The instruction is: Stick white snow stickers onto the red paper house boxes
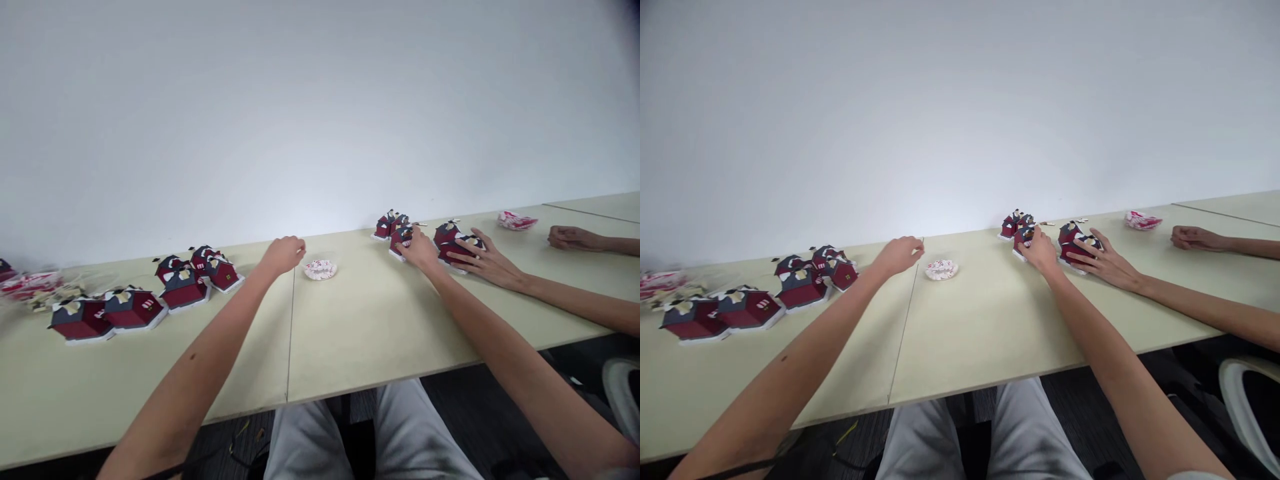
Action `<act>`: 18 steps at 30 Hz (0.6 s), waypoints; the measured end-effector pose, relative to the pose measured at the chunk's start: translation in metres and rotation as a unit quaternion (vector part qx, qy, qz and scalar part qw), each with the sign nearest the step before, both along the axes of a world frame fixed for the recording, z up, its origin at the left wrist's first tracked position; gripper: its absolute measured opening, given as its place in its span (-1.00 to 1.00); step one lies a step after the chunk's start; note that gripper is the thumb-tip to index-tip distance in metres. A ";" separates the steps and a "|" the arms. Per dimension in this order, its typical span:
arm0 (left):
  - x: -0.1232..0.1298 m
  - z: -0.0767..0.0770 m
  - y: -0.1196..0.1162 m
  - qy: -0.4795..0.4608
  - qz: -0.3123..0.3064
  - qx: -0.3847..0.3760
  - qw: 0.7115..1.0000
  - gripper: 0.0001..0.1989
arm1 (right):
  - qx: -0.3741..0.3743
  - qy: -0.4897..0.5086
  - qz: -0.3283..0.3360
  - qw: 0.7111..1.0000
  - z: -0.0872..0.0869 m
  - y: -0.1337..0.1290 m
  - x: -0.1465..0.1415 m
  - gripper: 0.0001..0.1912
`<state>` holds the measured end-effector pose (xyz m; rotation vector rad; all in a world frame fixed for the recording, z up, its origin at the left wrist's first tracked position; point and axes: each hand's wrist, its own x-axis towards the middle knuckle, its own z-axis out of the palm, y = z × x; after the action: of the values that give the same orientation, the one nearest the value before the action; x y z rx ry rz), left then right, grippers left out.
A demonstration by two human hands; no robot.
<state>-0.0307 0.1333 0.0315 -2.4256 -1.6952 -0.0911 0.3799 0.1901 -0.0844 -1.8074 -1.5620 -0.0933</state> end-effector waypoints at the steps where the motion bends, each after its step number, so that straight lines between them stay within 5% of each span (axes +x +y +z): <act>1: 0.014 -0.004 0.005 0.000 0.001 -0.021 1.000 -0.71 | 0.003 -0.005 0.013 1.000 0.001 -0.005 -0.005 -0.15; 7: 0.058 -0.020 0.036 0.045 0.064 -0.134 0.988 -0.68 | 0.042 -0.026 0.118 0.992 0.002 -0.040 -0.050 -0.21; 14: 0.063 -0.030 0.043 0.060 0.082 -0.133 0.986 -0.66 | 0.071 -0.065 0.252 0.963 0.001 -0.080 -0.102 -0.23; 18: 0.062 -0.019 0.040 0.022 0.057 -0.112 0.992 -0.70 | 0.075 -0.078 0.289 0.951 0.003 -0.095 -0.114 -0.19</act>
<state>0.0315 0.1733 0.0120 -2.4545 -1.9138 0.1758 0.2655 0.0953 -0.0816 -1.1909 -2.0765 -0.0762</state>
